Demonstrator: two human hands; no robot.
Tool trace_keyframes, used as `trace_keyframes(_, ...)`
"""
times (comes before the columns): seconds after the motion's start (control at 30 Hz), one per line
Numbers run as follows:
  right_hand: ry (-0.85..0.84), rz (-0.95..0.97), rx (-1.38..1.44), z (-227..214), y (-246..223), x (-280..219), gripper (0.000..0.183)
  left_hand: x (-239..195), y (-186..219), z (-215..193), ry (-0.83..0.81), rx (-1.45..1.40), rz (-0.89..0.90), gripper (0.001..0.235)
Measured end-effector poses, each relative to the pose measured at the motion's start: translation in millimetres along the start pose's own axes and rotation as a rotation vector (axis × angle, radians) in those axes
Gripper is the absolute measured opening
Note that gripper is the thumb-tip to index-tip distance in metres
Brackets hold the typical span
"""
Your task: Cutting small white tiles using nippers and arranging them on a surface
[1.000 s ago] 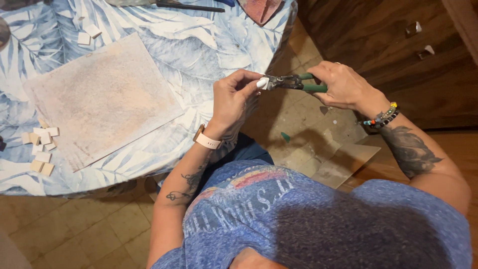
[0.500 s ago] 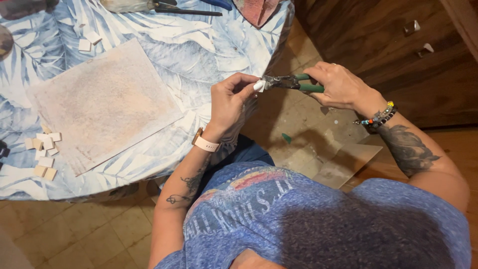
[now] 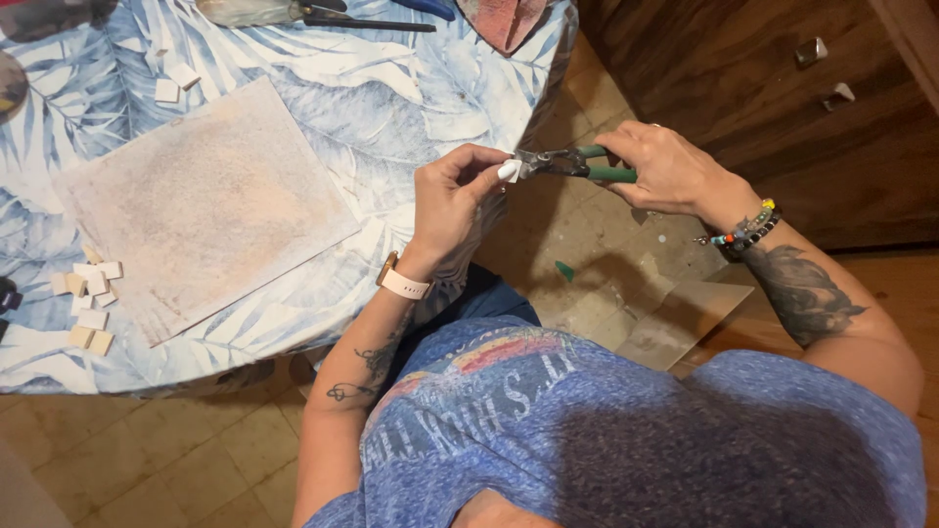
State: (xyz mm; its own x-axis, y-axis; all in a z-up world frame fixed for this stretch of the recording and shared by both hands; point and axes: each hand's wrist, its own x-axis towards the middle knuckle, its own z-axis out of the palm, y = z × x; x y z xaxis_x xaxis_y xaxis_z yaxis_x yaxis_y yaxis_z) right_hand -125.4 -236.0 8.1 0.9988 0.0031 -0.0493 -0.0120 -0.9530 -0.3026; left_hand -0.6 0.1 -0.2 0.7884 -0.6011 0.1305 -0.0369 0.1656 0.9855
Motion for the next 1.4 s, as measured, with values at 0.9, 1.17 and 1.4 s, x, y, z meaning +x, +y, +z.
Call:
trace_keyframes(0.9,0.035,-0.008,0.029,14.1,12.9,-3.4,0.029,0.6,3.2,-2.3,-0.031,-0.017,-0.017,0.011)
trace_keyframes(1.17,0.079,-0.003,0.056,8.3,2.1,-3.8,0.029,2.5,-11.2,0.9,-0.043,-0.163,-0.105,0.012)
trace_keyframes(1.4,0.120,0.062,0.141,7.2,-0.7,-10.5,0.030,0.5,-4.0,-1.6,-0.062,-0.536,-0.257,0.025)
